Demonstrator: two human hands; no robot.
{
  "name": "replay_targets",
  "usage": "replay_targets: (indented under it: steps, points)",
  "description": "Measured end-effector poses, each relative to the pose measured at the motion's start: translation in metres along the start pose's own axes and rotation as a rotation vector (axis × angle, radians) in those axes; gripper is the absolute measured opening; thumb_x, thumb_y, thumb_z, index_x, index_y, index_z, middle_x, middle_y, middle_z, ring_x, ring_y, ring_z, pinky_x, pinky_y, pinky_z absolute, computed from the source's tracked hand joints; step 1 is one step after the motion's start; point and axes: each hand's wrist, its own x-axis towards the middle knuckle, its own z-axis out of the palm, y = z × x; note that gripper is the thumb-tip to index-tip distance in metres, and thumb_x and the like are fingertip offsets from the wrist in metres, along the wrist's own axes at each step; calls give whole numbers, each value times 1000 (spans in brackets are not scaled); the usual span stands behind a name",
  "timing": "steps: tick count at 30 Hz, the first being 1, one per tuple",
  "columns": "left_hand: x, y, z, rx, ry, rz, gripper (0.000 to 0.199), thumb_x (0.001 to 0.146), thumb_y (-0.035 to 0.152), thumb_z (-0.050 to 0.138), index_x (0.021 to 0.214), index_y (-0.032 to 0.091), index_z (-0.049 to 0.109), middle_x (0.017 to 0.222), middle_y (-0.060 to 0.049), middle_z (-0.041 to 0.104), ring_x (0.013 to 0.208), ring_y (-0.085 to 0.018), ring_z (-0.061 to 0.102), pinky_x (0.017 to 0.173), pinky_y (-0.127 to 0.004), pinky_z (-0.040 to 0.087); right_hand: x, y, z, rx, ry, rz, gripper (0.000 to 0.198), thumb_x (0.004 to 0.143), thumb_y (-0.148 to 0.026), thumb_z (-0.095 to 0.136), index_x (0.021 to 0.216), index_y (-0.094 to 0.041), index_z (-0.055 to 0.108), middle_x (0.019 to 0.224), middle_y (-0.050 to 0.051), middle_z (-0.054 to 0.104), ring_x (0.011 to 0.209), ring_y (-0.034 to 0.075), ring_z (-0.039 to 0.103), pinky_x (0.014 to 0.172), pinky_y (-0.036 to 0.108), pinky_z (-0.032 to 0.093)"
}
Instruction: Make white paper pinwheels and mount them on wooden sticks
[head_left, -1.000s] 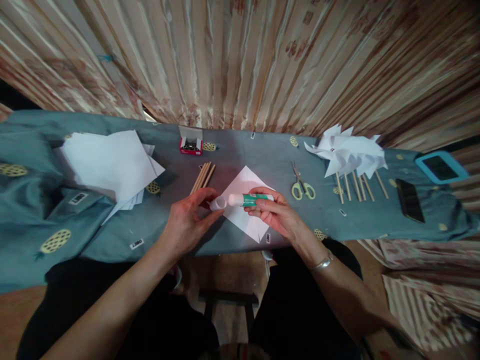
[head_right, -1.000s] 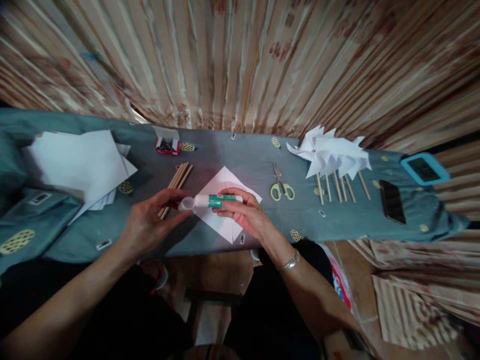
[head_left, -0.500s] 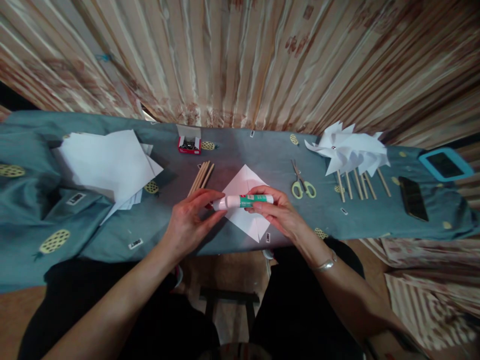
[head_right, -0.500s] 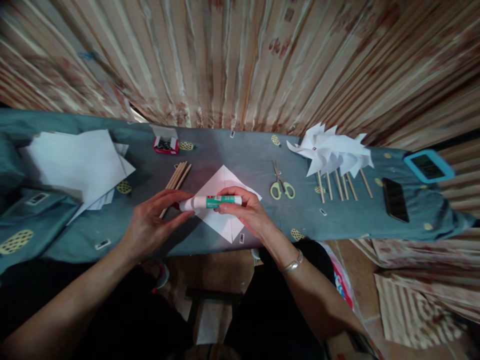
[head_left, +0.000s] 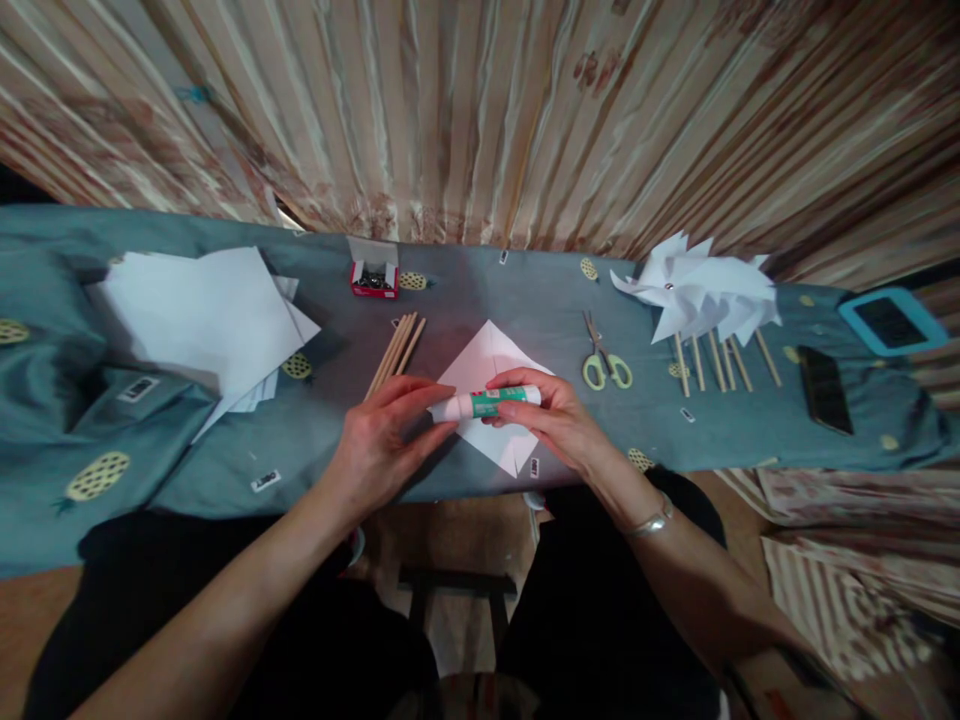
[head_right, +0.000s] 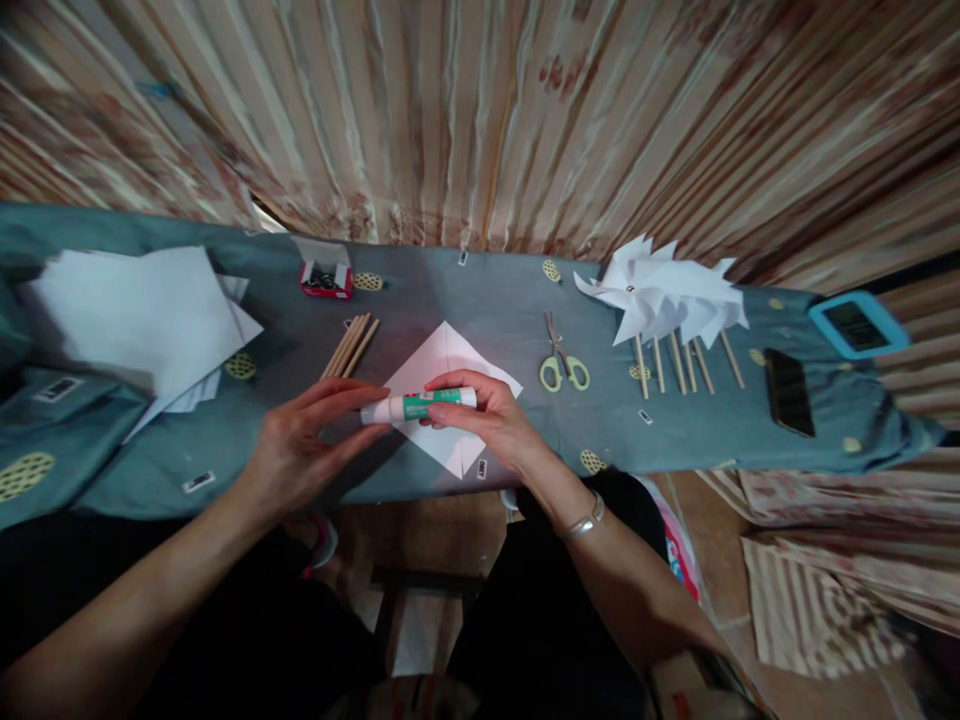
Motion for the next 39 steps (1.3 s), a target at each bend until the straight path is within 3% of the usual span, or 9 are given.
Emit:
replay_targets:
  steps: [12,16,20,22,25,29,32,34,39]
  points:
    - [-7,7,7,-114,-70,-85,22,85,26,67,105,16,69,95,-6,70,85,-16,68,77,-26,55,-6,2,11,-178,-28,-41,38,72,-36,78,105,-22,66,93,2,71,77,14,69,76,29,58]
    - [-10,-4,-16,-43,23,-231,24,84,32,67,102,17,70,95,-6,71,83,-17,68,75,-27,54,-9,-8,0,-205,8,-160,44,80,-43,71,118,-26,60,105,5,72,86,15,69,83,32,56]
    - [-23,-37,-47,149,200,-424,29,83,39,65,101,16,70,90,-5,72,78,-19,67,69,-28,54,-10,-16,-20,-298,144,-254,39,80,-44,71,112,-25,63,102,6,73,84,16,69,83,35,56]
    - [-30,-50,-60,319,211,-444,28,84,40,64,100,18,70,90,-2,71,80,-20,66,72,-30,54,-11,-17,-28,-376,184,-285,36,79,-42,72,109,-23,65,101,6,74,84,16,69,82,35,56]
    - [-35,-55,-73,551,23,-333,29,89,41,58,106,19,67,100,-2,68,96,-25,64,88,-39,52,-13,-17,-38,-603,209,-311,29,82,-39,68,105,-21,69,96,5,74,80,17,68,77,34,54]
    - [-28,-34,-71,682,95,-113,39,86,44,63,115,19,62,106,-9,64,104,-32,58,91,-48,50,-20,-14,-48,-875,193,-362,21,87,-32,61,102,-21,72,97,5,74,85,18,68,79,34,53]
    - [-21,-10,-41,527,0,138,27,88,30,63,113,18,62,105,-8,63,96,-25,59,83,-40,54,-25,-9,-50,-958,113,-416,20,89,-24,57,103,-22,71,109,5,73,100,19,67,91,37,51]
    - [-18,4,-14,383,-185,263,23,90,23,60,112,17,62,107,-9,64,99,-23,58,83,-37,55,-27,-4,-51,-1012,58,-453,23,90,-20,55,106,-22,71,113,6,71,108,19,65,97,39,50]
    - [-9,11,34,333,-349,307,26,89,25,61,111,11,63,109,-14,65,101,-26,58,86,-42,55,-30,5,-52,-1135,7,-494,24,91,-17,52,106,-21,70,120,9,67,115,21,61,101,42,48]
